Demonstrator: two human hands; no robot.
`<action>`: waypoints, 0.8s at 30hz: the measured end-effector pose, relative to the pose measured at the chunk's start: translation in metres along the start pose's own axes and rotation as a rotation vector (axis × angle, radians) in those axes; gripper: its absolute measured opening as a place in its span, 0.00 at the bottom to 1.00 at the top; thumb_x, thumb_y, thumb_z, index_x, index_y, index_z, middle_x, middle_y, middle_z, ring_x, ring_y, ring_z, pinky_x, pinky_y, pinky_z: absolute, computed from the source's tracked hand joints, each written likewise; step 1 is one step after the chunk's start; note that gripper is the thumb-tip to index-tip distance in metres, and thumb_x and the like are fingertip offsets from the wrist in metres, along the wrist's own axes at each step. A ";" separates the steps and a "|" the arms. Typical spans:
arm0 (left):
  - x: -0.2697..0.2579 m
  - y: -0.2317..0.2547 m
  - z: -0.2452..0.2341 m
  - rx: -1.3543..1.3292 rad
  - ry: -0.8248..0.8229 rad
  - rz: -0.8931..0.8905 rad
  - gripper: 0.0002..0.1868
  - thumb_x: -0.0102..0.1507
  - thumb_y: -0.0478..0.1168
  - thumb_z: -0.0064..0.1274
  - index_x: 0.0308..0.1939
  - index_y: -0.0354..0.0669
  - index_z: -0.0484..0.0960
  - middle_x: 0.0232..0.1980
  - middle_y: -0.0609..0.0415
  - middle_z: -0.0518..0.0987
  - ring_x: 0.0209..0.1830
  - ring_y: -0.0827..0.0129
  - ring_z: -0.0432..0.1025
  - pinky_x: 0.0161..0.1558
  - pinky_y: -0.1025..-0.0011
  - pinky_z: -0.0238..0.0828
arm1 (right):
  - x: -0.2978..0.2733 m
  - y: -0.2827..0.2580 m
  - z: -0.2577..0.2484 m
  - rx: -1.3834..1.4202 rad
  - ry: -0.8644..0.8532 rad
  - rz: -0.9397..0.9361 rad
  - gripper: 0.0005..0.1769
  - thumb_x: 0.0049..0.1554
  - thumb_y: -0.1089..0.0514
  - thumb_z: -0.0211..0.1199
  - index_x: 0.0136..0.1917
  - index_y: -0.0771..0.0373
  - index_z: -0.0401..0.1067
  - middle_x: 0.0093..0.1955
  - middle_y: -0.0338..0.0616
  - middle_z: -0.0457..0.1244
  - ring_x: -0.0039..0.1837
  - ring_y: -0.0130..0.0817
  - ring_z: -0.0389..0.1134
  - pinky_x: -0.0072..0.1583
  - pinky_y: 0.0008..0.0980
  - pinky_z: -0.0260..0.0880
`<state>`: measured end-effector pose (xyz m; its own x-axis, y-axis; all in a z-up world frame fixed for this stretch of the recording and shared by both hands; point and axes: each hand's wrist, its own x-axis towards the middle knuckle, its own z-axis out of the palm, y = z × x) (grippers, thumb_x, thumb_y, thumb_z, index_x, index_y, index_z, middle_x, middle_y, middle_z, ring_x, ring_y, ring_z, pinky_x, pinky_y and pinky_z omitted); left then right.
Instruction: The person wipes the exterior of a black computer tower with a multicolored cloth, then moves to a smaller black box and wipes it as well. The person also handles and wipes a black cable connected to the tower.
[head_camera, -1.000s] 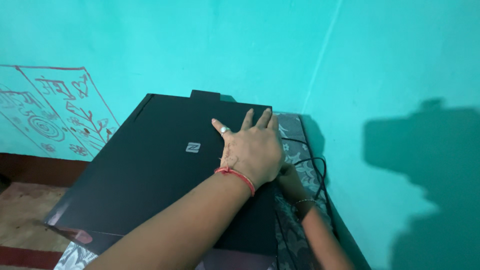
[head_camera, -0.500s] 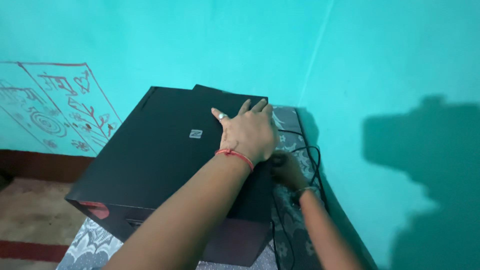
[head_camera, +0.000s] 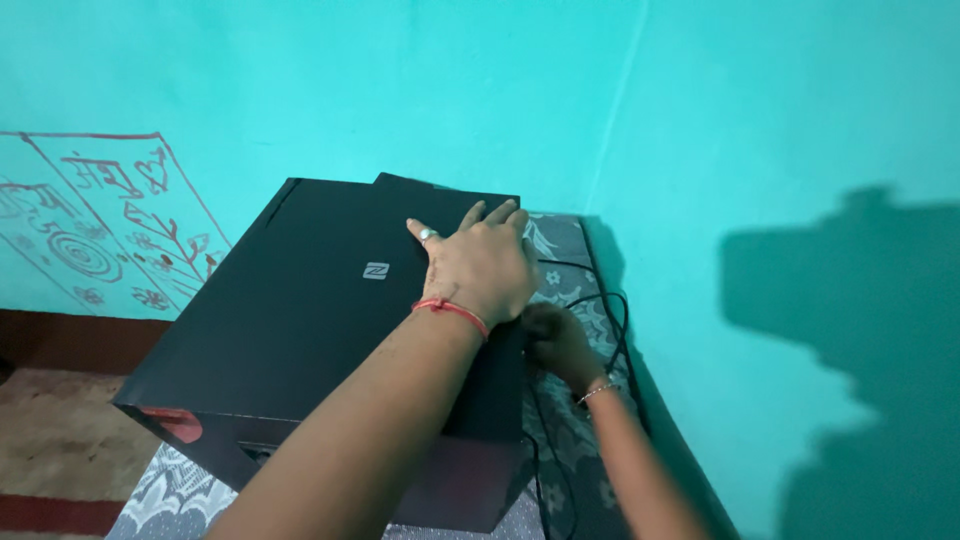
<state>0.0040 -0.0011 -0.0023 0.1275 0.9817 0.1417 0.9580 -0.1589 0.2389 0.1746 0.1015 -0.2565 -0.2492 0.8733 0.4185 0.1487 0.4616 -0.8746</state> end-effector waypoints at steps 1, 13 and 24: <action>0.000 0.000 -0.001 0.005 -0.014 -0.002 0.31 0.66 0.51 0.40 0.74 0.54 0.61 0.81 0.65 0.53 0.81 0.64 0.45 0.68 0.18 0.26 | 0.001 -0.009 -0.001 0.015 0.060 0.017 0.18 0.49 0.68 0.63 0.55 0.64 0.73 0.53 0.44 0.69 0.55 0.32 0.71 0.55 0.32 0.74; 0.006 0.000 0.003 -0.006 -0.023 -0.003 0.29 0.68 0.49 0.34 0.75 0.53 0.60 0.80 0.65 0.54 0.82 0.62 0.45 0.69 0.19 0.25 | -0.036 -0.109 0.020 0.001 0.279 -0.376 0.16 0.63 0.62 0.60 0.63 0.70 0.74 0.64 0.49 0.68 0.65 0.32 0.69 0.67 0.31 0.68; 0.007 0.000 0.007 0.008 0.009 -0.002 0.28 0.68 0.47 0.35 0.74 0.55 0.61 0.80 0.65 0.55 0.81 0.62 0.46 0.68 0.19 0.26 | -0.024 -0.091 -0.008 0.209 -0.030 0.021 0.13 0.64 0.62 0.54 0.56 0.72 0.74 0.48 0.41 0.70 0.49 0.22 0.67 0.50 0.26 0.70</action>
<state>0.0065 0.0067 -0.0084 0.1235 0.9809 0.1501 0.9603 -0.1562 0.2312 0.1751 0.0393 -0.1846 -0.2767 0.8759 0.3952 -0.0472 0.3984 -0.9160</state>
